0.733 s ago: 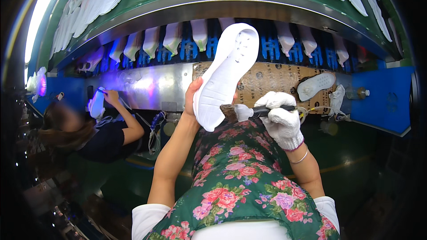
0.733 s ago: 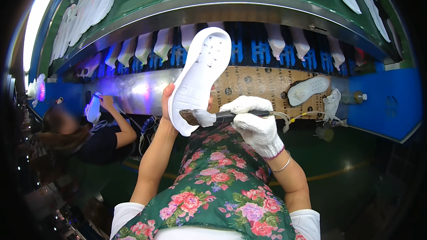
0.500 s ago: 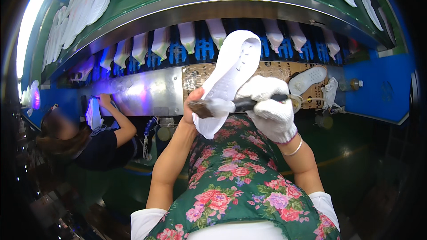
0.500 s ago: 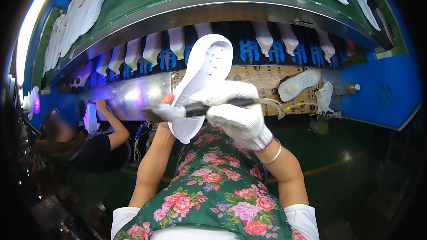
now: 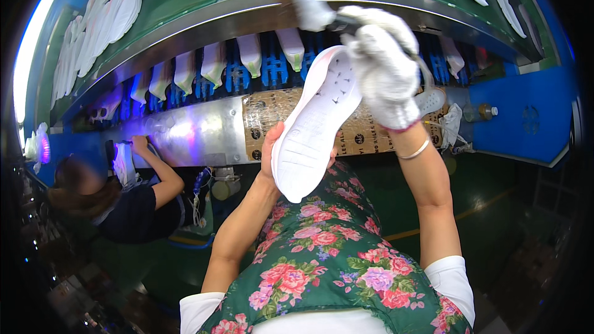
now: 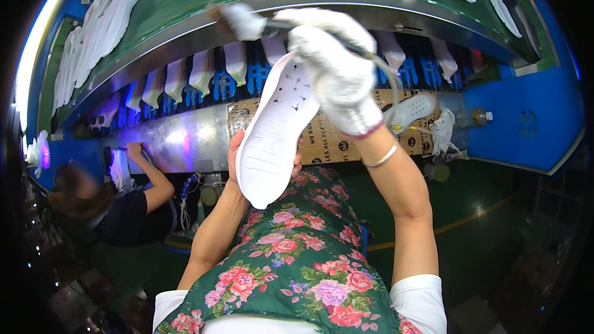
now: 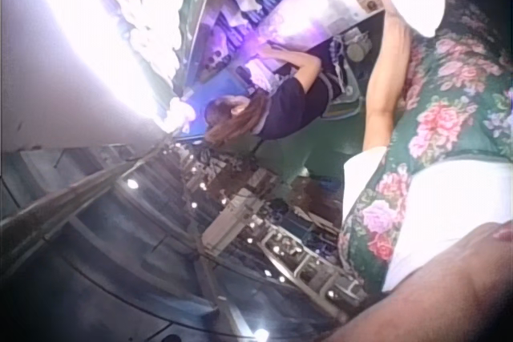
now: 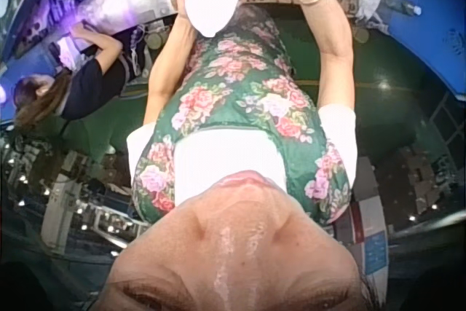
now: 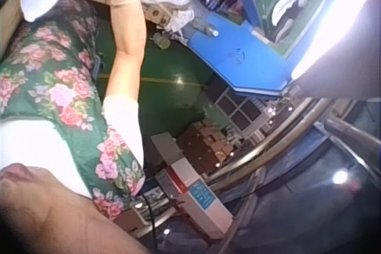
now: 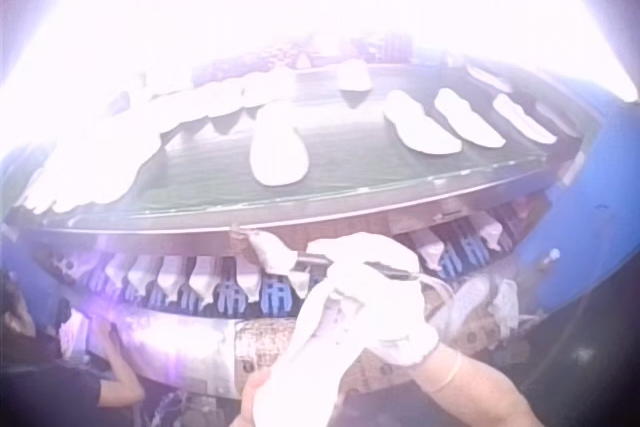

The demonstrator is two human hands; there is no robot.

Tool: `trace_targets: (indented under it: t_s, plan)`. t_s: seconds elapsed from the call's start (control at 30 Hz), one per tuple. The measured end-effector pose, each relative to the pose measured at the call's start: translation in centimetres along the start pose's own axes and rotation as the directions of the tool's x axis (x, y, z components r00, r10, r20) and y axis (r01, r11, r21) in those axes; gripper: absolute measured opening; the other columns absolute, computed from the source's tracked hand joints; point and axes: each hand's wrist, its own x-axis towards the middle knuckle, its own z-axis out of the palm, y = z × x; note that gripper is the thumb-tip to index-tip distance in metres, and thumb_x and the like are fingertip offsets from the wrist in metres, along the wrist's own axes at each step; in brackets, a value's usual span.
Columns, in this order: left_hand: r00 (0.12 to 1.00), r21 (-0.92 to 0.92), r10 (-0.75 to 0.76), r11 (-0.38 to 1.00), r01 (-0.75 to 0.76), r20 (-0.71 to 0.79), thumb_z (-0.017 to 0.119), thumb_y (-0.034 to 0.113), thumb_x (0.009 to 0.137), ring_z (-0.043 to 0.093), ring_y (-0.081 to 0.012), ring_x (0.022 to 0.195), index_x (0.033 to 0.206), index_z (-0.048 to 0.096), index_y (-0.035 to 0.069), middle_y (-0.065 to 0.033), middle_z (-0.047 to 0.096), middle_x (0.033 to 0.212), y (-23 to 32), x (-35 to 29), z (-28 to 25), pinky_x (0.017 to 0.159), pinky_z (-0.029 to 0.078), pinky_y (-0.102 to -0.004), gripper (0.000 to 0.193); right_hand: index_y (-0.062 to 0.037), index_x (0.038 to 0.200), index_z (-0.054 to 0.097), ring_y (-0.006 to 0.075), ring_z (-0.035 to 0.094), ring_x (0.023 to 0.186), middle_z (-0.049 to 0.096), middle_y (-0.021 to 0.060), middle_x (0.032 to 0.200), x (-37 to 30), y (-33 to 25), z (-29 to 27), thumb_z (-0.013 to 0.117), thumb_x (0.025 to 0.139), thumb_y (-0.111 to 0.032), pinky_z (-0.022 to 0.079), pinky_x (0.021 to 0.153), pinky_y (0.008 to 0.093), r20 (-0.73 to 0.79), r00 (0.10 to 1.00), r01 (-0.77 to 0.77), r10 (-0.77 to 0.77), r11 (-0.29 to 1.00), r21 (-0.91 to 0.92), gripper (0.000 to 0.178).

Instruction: The person repeatedly retrieves shoe soles from an overhead conveyor belt and applies adhesive over the surfaces of each sole using a brush applicator.

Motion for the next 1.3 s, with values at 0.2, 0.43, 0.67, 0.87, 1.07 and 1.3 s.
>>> trace_targets:
  t_s: [0.2,0.43,0.67,0.87,1.07,1.3]
  plan:
    - [1.000,-0.018,0.013,1.000,-0.013,0.002,0.048,0.068,0.090,0.059,-0.0387,0.101,0.155,0.034,0.002,-0.0255,0.049,0.137,0.3,0.1,0.8,0.080,0.052,-0.0500,0.094,-0.0013,0.114,0.063,0.0135,0.052,0.074,0.066,0.0129,0.110,-1.3,-5.3,-1.7,0.069,0.095,-0.013,0.046,0.070,0.0275,-0.141,0.974,0.205,-0.179,0.958,0.202,0.023]
    - [0.995,0.257,0.067,0.965,-0.046,-0.073,0.052,0.071,0.085,0.062,-0.0406,0.106,0.157,0.029,0.002,-0.0280,0.049,0.138,1.5,-0.6,2.4,0.080,0.057,-0.0515,0.103,-0.0050,0.107,0.062,0.0118,0.049,0.073,0.066,0.0077,0.109,-6.7,-6.3,-5.0,0.071,0.095,-0.011,0.039,0.067,0.0259,-0.310,0.947,0.178,-0.080,0.936,0.303,0.017]
    - [0.989,0.307,0.139,0.945,-0.115,-0.059,0.051,0.076,0.084,0.062,-0.0421,0.107,0.157,0.026,0.002,-0.0305,0.047,0.140,2.4,-1.7,3.4,0.083,0.059,-0.0515,0.107,-0.0029,0.113,0.064,0.0125,0.043,0.074,0.054,0.0024,0.092,-11.2,-4.3,-6.3,0.070,0.095,-0.011,0.039,0.068,0.0255,-0.481,0.874,0.157,0.070,0.896,0.416,0.020]
    - [0.977,0.231,0.209,0.950,-0.210,0.027,0.046,0.077,0.089,0.062,-0.0401,0.115,0.158,0.024,0.002,-0.0296,0.046,0.143,2.7,-2.3,4.4,0.083,0.062,-0.0493,0.105,-0.0026,0.115,0.061,0.0140,0.047,0.076,0.061,0.0073,0.108,-14.0,-2.3,-7.0,0.067,0.097,-0.009,0.043,0.069,0.0274,-0.524,0.833,0.119,0.175,0.869,0.480,0.019]
    - [0.965,0.245,0.258,0.933,-0.262,0.049,0.042,0.079,0.091,0.061,-0.0410,0.117,0.159,0.022,0.003,-0.0295,0.045,0.144,3.4,-3.6,4.7,0.084,0.062,-0.0503,0.104,-0.0025,0.117,0.060,0.0146,0.047,0.078,0.061,0.0077,0.109,-15.3,-1.4,-7.2,0.065,0.098,-0.007,0.043,0.069,0.0273,-0.529,0.817,0.089,0.231,0.855,0.510,0.021]
    - [0.957,0.252,0.273,0.923,-0.290,0.103,0.061,0.072,0.087,0.058,-0.0519,0.117,0.160,0.017,0.005,-0.0340,0.035,0.149,4.6,-4.6,5.9,0.083,0.060,-0.0633,0.109,-0.0006,0.117,0.059,0.0146,0.047,0.078,0.059,0.0083,0.109,-16.1,-1.1,-6.8,0.064,0.098,-0.007,0.042,0.068,0.0271,-0.539,0.807,0.078,0.242,0.860,0.504,0.020]
